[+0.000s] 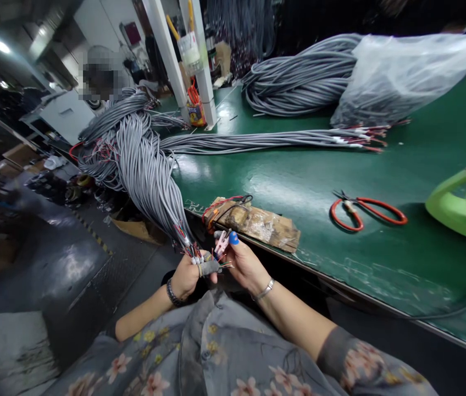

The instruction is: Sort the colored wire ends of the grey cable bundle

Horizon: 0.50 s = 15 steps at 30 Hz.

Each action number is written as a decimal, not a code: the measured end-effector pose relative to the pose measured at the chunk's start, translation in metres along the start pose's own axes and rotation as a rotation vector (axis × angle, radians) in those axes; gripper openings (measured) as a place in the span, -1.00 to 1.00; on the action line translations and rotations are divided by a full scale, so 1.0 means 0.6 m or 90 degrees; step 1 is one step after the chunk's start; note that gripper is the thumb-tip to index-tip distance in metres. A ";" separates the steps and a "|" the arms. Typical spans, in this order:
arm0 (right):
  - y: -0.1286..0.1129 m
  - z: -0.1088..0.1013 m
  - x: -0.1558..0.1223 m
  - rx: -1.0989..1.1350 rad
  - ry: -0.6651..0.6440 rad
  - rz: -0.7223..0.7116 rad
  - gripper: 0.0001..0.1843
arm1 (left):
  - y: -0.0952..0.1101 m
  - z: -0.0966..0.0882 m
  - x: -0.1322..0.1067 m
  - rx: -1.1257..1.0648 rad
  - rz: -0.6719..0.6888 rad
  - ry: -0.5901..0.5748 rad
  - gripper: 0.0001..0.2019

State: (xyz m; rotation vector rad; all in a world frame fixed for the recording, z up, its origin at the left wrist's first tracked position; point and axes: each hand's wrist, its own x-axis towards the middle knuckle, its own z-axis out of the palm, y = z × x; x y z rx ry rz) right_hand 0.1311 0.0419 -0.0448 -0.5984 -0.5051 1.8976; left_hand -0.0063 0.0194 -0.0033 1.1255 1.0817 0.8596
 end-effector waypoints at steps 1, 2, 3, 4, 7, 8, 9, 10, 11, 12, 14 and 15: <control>-0.001 0.001 -0.001 0.005 0.005 0.006 -0.53 | 0.000 0.000 0.000 0.006 0.004 -0.002 -0.57; -0.002 0.002 -0.002 0.010 0.010 0.016 -0.54 | 0.000 0.000 0.000 0.011 0.008 -0.002 -0.56; -0.003 0.003 -0.003 0.015 0.016 0.026 -0.54 | 0.001 0.000 -0.001 0.013 0.010 -0.004 -0.56; -0.005 0.004 -0.004 0.020 0.021 0.037 -0.55 | 0.002 0.000 -0.003 0.014 0.009 -0.005 -0.56; -0.011 0.005 -0.007 0.030 0.025 0.057 -0.58 | 0.007 -0.002 -0.011 0.014 -0.004 -0.007 -0.55; -0.013 0.005 -0.008 0.032 0.022 0.059 -0.57 | 0.009 -0.003 -0.015 0.015 -0.008 -0.007 -0.56; -0.015 0.006 -0.008 0.035 0.017 0.062 -0.57 | 0.011 -0.004 -0.020 0.017 -0.009 -0.006 -0.56; -0.017 0.007 -0.009 0.038 0.013 0.065 -0.57 | 0.012 -0.006 -0.024 0.020 -0.009 -0.007 -0.57; -0.018 0.008 -0.010 0.040 0.011 0.066 -0.59 | 0.013 -0.008 -0.028 0.022 -0.009 -0.009 -0.58; -0.019 0.010 -0.010 0.039 0.011 0.064 -0.62 | 0.014 -0.009 -0.031 0.024 -0.009 -0.010 -0.58; -0.021 0.014 -0.012 0.032 0.020 0.053 -0.69 | 0.013 -0.011 -0.035 0.025 -0.009 -0.007 -0.59; -0.022 0.017 -0.012 0.026 0.025 0.044 -0.73 | 0.012 -0.011 -0.035 0.023 -0.009 0.000 -0.59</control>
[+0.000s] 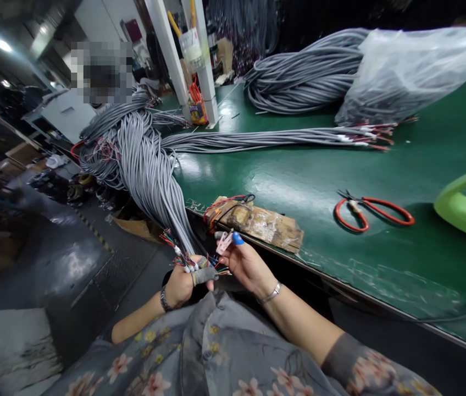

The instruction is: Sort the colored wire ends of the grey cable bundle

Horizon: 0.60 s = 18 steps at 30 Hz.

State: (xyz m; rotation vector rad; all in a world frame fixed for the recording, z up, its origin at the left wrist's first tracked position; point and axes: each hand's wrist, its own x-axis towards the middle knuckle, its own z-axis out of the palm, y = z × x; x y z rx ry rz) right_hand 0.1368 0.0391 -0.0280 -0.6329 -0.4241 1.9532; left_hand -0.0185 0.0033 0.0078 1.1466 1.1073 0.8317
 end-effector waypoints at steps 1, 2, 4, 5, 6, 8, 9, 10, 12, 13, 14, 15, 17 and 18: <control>0.000 0.002 -0.001 -0.005 0.005 -0.008 -0.75 | -0.001 0.001 0.001 -0.003 0.002 0.007 -0.58; -0.001 0.004 -0.002 -0.007 0.008 -0.014 -0.75 | -0.003 0.002 0.003 -0.005 0.007 0.014 -0.58; -0.001 0.005 -0.004 -0.006 0.005 -0.014 -0.74 | -0.005 0.007 0.008 -0.009 0.025 0.028 -0.58; -0.001 0.005 -0.004 -0.004 0.001 -0.010 -0.73 | -0.006 0.010 0.010 -0.011 0.036 0.037 -0.58; -0.001 0.005 -0.005 -0.001 -0.001 -0.006 -0.72 | -0.007 0.013 0.013 -0.015 0.044 0.044 -0.59; 0.000 0.002 -0.004 0.004 -0.005 0.000 -0.70 | -0.009 0.017 0.017 -0.024 0.054 0.058 -0.61; 0.001 0.001 -0.003 0.007 -0.005 0.000 -0.69 | -0.010 0.019 0.018 -0.028 0.056 0.061 -0.61; 0.001 -0.001 -0.002 0.010 -0.005 0.000 -0.69 | -0.011 0.020 0.020 -0.032 0.058 0.060 -0.61; 0.003 -0.004 0.001 0.017 0.000 0.001 -0.70 | -0.014 0.020 0.022 -0.034 0.061 0.061 -0.62; 0.005 -0.005 0.002 0.020 0.005 0.003 -0.70 | -0.016 0.019 0.023 -0.032 0.061 0.063 -0.63; 0.006 -0.006 0.003 0.024 0.011 0.004 -0.72 | -0.018 0.018 0.024 -0.028 0.061 0.065 -0.63; 0.007 -0.007 0.004 0.027 0.017 0.006 -0.73 | -0.020 0.018 0.024 -0.022 0.062 0.068 -0.64; 0.009 -0.007 0.004 0.033 0.027 0.006 -0.76 | -0.023 0.016 0.024 -0.010 0.067 0.067 -0.64; 0.009 -0.008 0.004 0.036 0.029 0.006 -0.77 | -0.023 0.015 0.024 -0.004 0.070 0.065 -0.63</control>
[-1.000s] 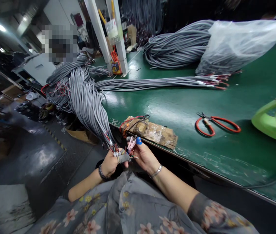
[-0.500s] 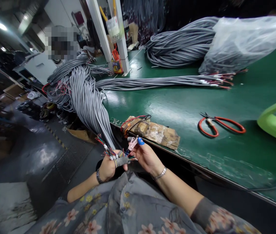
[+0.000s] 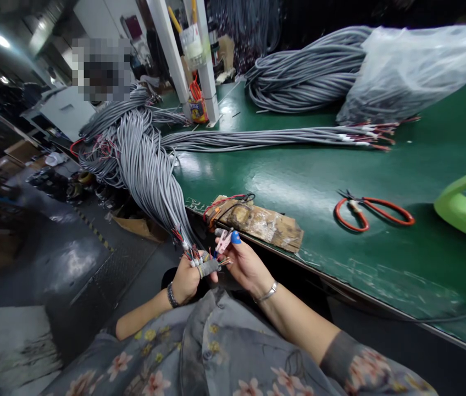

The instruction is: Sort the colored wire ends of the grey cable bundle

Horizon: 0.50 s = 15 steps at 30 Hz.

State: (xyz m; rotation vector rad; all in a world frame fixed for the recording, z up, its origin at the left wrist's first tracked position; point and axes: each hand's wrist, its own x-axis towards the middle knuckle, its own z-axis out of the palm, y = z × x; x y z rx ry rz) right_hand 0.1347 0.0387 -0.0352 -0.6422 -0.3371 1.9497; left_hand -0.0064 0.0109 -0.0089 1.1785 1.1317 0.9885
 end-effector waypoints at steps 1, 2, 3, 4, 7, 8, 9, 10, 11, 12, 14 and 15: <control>0.000 0.000 -0.001 0.003 -0.001 0.001 -0.77 | 0.000 -0.001 -0.001 0.004 0.003 -0.003 -0.62; -0.001 0.001 -0.002 0.004 -0.007 0.004 -0.76 | 0.001 -0.001 -0.002 0.008 0.005 -0.005 -0.61; -0.002 0.002 -0.004 0.006 -0.015 0.009 -0.74 | 0.003 -0.002 -0.004 0.011 0.005 -0.005 -0.60; -0.004 0.003 -0.005 0.007 -0.022 0.014 -0.72 | 0.006 -0.002 -0.007 0.015 0.004 -0.004 -0.59; -0.009 0.009 -0.008 -0.011 -0.029 0.030 -0.69 | 0.020 -0.004 -0.016 0.028 -0.013 -0.003 -0.58; -0.011 0.011 -0.009 -0.024 -0.023 0.030 -0.70 | 0.025 -0.004 -0.019 0.029 -0.020 -0.001 -0.58; -0.012 0.013 -0.009 -0.038 -0.012 0.022 -0.72 | 0.029 -0.004 -0.021 0.027 -0.025 0.003 -0.58; -0.013 0.014 -0.009 -0.053 -0.001 0.008 -0.74 | 0.033 -0.003 -0.023 0.026 -0.028 0.009 -0.57; -0.014 0.015 -0.009 -0.068 0.009 -0.010 -0.75 | 0.035 -0.002 -0.024 0.025 -0.030 0.019 -0.57; -0.014 0.015 -0.010 -0.082 0.017 -0.029 -0.76 | 0.037 0.000 -0.024 0.023 -0.031 0.029 -0.57; -0.014 0.013 -0.010 -0.111 0.022 -0.059 -0.74 | 0.038 0.004 -0.022 0.018 -0.029 0.047 -0.58; -0.013 0.012 -0.010 -0.127 0.023 -0.073 -0.72 | 0.037 0.006 -0.021 0.015 -0.025 0.053 -0.58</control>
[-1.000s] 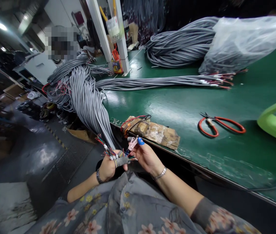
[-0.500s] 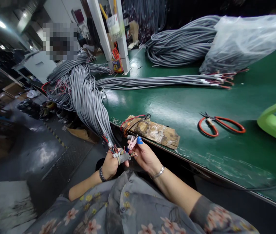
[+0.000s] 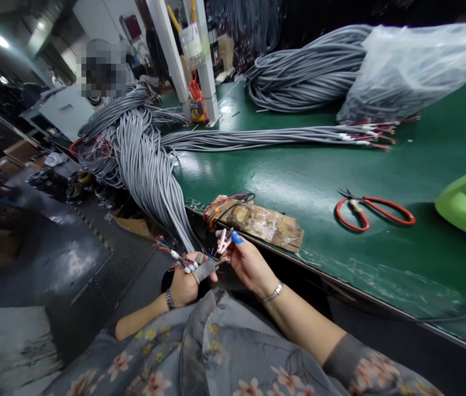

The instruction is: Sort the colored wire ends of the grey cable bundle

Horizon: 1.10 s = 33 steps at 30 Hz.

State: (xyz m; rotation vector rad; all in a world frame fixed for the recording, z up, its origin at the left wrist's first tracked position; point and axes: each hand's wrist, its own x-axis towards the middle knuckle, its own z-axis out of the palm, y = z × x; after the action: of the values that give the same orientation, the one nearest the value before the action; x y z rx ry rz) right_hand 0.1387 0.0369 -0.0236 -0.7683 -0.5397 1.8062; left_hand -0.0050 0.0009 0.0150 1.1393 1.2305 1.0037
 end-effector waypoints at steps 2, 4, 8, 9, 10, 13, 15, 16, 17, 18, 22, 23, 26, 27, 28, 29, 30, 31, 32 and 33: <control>0.003 -0.003 0.000 -0.037 0.005 -0.039 -0.65 | -0.001 0.004 0.002 -0.001 0.013 0.006 -0.57; 0.006 -0.005 0.001 -0.067 0.003 -0.059 -0.57 | -0.001 0.008 0.004 0.008 0.018 0.004 -0.57; 0.011 -0.003 0.007 -0.030 -0.045 0.000 -0.51 | -0.007 0.011 0.008 0.009 0.014 0.004 -0.57; 0.012 -0.002 0.009 -0.011 -0.061 0.020 -0.49 | -0.009 0.011 0.009 0.009 0.016 0.008 -0.57; 0.013 -0.002 0.010 0.006 -0.073 0.034 -0.48 | -0.012 0.011 0.009 0.009 0.018 0.012 -0.58; 0.016 -0.003 0.014 0.036 -0.065 0.043 -0.52 | -0.019 0.010 0.011 0.008 0.008 0.025 -0.60; 0.018 -0.005 0.017 0.048 -0.032 0.028 -0.56 | -0.023 0.009 0.012 0.012 -0.004 0.027 -0.61; 0.019 -0.007 0.017 0.053 -0.018 0.025 -0.58 | -0.025 0.008 0.012 0.015 -0.008 0.024 -0.61; 0.020 -0.008 0.018 0.059 -0.009 0.027 -0.59 | -0.026 0.007 0.012 0.019 -0.008 0.021 -0.61; 0.021 -0.009 0.017 0.064 -0.004 0.032 -0.60 | -0.026 0.006 0.012 0.021 -0.006 0.019 -0.60; 0.021 -0.010 0.013 0.077 -0.015 0.051 -0.59 | -0.021 0.002 0.009 0.023 0.006 0.018 -0.59; 0.020 -0.012 0.011 0.077 -0.024 0.057 -0.57 | -0.019 0.001 0.007 0.023 0.007 0.017 -0.58; 0.018 -0.020 0.005 0.077 -0.062 0.089 -0.53 | -0.012 -0.004 0.002 0.025 0.000 0.012 -0.58; 0.017 -0.023 0.002 0.079 -0.079 0.105 -0.53 | -0.011 -0.007 0.000 0.028 -0.002 0.012 -0.57; 0.016 -0.027 -0.002 0.080 -0.098 0.125 -0.52 | -0.011 -0.009 -0.001 0.032 -0.003 0.013 -0.57; 0.015 -0.029 -0.006 0.077 -0.117 0.146 -0.52 | -0.012 -0.011 -0.002 0.035 -0.002 0.013 -0.58; 0.013 -0.031 -0.010 0.067 -0.132 0.162 -0.52 | -0.014 -0.013 -0.003 0.037 0.002 0.012 -0.58; 0.011 -0.032 -0.015 0.051 -0.145 0.173 -0.53 | -0.017 -0.014 -0.003 0.037 0.006 0.010 -0.59; 0.010 -0.032 -0.020 0.030 -0.152 0.178 -0.55 | -0.020 -0.015 -0.003 0.039 0.010 0.004 -0.59; 0.009 -0.031 -0.025 0.007 -0.154 0.175 -0.58 | -0.023 -0.016 -0.003 0.043 0.014 -0.004 -0.60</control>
State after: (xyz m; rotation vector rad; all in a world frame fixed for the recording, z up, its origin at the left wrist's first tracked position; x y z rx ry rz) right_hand 0.1522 0.0213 -0.0360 -0.6438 -0.6032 2.1731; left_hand -0.0151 -0.0022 0.0019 1.2097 1.2576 0.9810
